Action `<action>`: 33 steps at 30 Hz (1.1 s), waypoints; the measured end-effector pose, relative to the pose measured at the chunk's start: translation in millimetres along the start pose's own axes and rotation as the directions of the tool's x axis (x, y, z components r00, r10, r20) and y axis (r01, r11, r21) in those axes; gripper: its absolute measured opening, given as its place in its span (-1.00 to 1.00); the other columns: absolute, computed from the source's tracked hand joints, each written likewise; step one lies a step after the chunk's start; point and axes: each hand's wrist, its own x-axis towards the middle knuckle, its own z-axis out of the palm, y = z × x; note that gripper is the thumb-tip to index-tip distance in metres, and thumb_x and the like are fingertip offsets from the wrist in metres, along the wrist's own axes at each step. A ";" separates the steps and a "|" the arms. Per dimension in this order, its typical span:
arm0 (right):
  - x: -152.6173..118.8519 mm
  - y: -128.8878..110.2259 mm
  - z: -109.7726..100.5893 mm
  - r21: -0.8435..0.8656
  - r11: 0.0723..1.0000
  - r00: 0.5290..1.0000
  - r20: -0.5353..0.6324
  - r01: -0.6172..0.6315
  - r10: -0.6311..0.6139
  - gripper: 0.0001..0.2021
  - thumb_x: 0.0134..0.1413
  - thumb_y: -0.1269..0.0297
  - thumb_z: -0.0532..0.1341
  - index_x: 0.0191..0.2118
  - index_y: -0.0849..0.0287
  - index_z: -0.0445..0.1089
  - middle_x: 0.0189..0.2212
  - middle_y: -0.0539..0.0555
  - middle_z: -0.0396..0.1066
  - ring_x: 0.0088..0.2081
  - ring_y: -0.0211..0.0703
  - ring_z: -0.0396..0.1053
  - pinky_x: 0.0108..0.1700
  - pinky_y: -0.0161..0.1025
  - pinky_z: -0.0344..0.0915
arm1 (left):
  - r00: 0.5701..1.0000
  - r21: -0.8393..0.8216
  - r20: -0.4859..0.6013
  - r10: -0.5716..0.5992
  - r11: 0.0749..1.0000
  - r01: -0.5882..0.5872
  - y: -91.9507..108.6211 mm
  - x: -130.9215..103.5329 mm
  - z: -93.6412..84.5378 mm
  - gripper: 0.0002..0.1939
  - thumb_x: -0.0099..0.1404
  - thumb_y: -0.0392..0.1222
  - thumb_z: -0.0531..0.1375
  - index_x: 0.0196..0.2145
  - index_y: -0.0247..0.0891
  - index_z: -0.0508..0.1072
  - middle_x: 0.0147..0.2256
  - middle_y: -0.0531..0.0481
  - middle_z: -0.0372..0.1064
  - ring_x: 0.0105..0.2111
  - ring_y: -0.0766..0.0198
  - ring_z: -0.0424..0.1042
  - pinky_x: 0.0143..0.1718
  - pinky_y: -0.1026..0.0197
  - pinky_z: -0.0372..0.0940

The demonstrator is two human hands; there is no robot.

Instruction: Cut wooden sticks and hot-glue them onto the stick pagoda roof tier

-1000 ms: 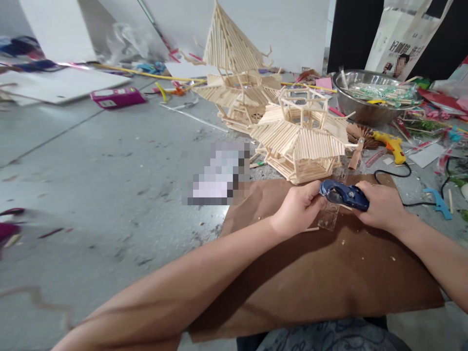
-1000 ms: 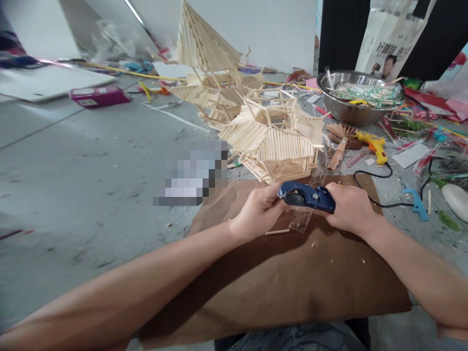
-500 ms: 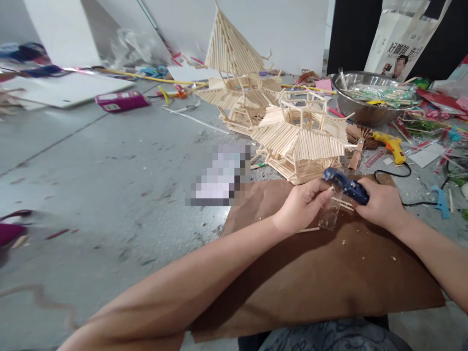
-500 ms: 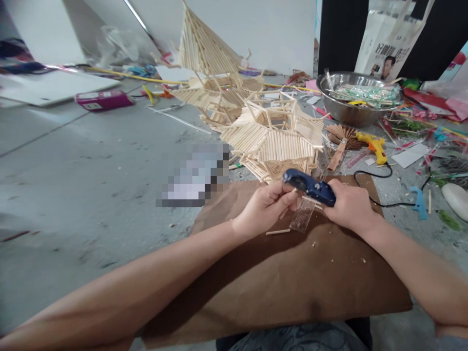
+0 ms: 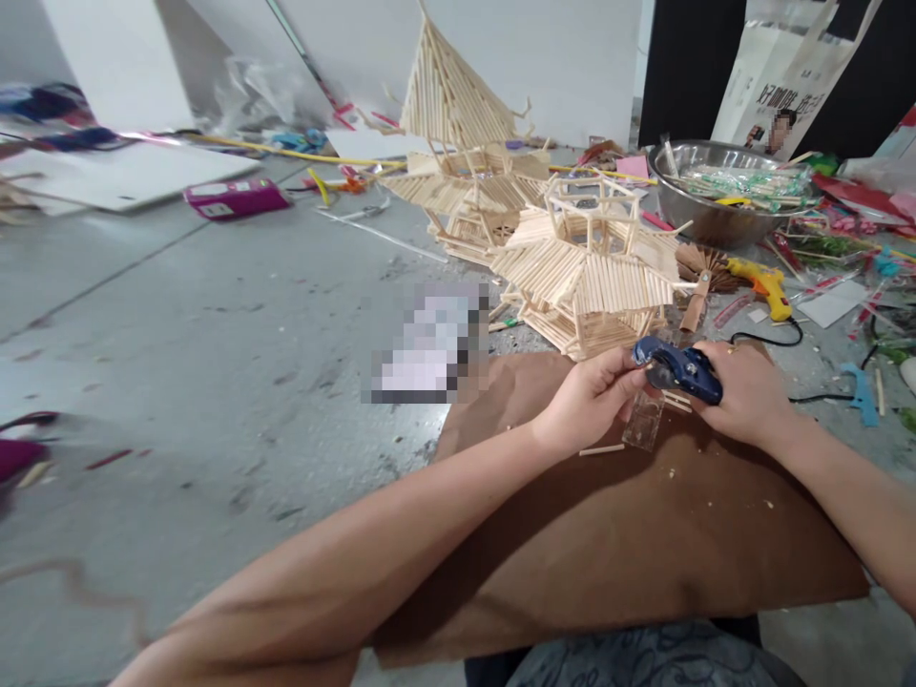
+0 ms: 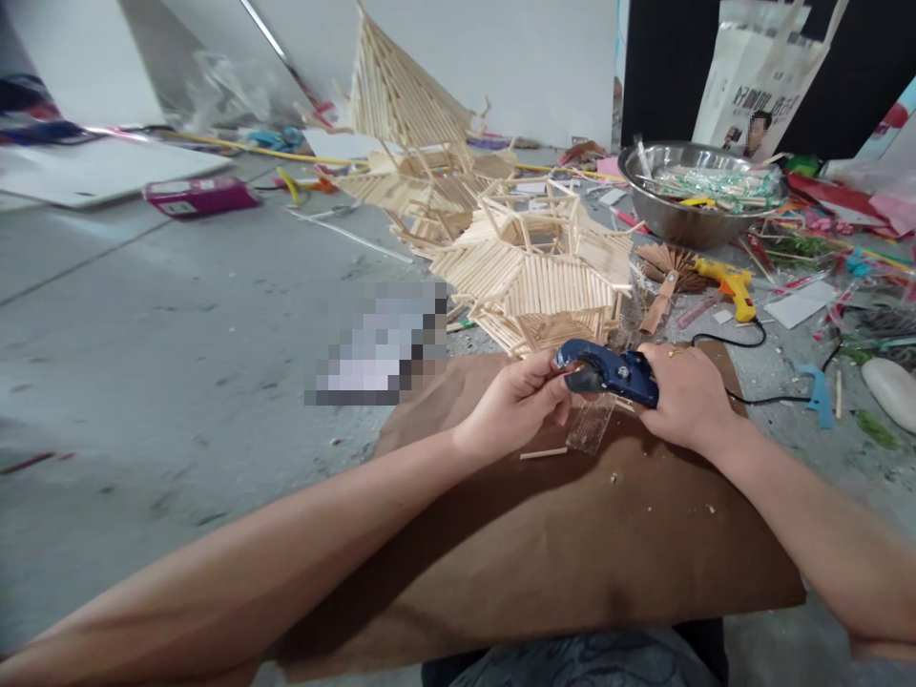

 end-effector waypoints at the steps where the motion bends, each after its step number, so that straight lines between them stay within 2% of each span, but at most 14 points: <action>1: -0.1 -0.6 0.1 0.002 1.000 1.000 0.001 0.007 -0.007 -0.58 -0.14 0.19 0.11 -0.12 0.29 0.32 -0.33 0.21 0.46 -0.33 0.06 0.39 -0.32 -0.15 0.14 | 1.000 0.002 -0.001 0.012 1.000 -0.012 -0.7 0.0 -0.2 -0.85 0.23 -0.16 0.09 -0.40 -0.31 0.27 -0.52 0.08 0.30 -0.68 0.54 0.16 -0.64 0.41 0.11; 5: -0.8 -1.8 1.4 -0.001 1.000 1.000 -0.013 0.028 -0.028 -0.58 -0.08 0.13 0.09 -0.12 0.29 0.30 -0.32 0.21 0.46 -0.35 0.06 0.39 -0.31 -0.14 0.13 | 0.999 0.018 -0.011 0.048 0.999 -0.048 -3.4 -0.3 -0.6 -0.82 0.22 -0.14 0.11 -0.44 -0.32 0.29 -0.60 0.14 0.18 -0.68 0.52 0.16 -0.63 0.41 0.11; 10: -1.2 -1.8 2.9 -0.009 0.999 0.999 -0.011 0.038 -0.038 -0.57 -0.07 0.09 0.09 -0.13 0.31 0.30 -0.34 0.20 0.46 -0.36 0.05 0.39 -0.31 -0.14 0.13 | 0.999 0.040 -0.027 0.030 0.999 -0.029 -5.8 -0.5 -0.9 -0.75 0.21 -0.06 0.14 -0.45 -0.32 0.30 -0.64 0.15 0.13 -0.69 0.49 0.16 -0.63 0.39 0.12; 16: -1.5 -3.1 2.3 -0.022 0.999 1.000 0.001 0.031 -0.031 -0.59 -0.06 0.08 0.07 -0.16 0.29 0.31 -0.35 0.19 0.46 -0.36 0.06 0.39 -0.30 -0.14 0.13 | 0.999 0.046 -0.012 0.033 0.998 -0.032 -8.2 -0.9 -1.7 -0.73 0.22 -0.03 0.11 -0.45 -0.31 0.28 -0.64 0.14 0.15 -0.69 0.49 0.17 -0.64 0.39 0.13; 25: -2.3 -4.6 4.4 0.007 1.000 0.999 -0.020 0.026 -0.026 -0.62 -0.03 0.07 0.06 -0.19 0.28 0.32 -0.34 0.19 0.47 -0.36 0.01 0.39 -0.31 -0.17 0.12 | 0.998 0.090 -0.007 0.064 0.994 -0.064 -1.1 -2.1 -1.0 -0.74 0.25 -0.06 0.08 -0.47 -0.31 0.29 -0.65 0.14 0.17 -0.70 0.50 0.17 -0.64 0.40 0.09; 33: -3.3 -2.6 4.4 -0.076 0.997 0.999 -0.017 0.032 -0.034 -0.63 -0.08 0.10 0.09 -0.20 0.26 0.31 -0.35 0.18 0.46 -0.38 0.01 0.37 -0.30 -0.17 0.10 | 0.997 0.102 -0.002 0.071 0.992 -0.071 -1.2 -3.1 -1.5 -0.78 0.25 -0.11 0.08 -0.47 -0.31 0.28 -0.68 0.16 0.14 -0.70 0.50 0.14 -0.65 0.41 0.07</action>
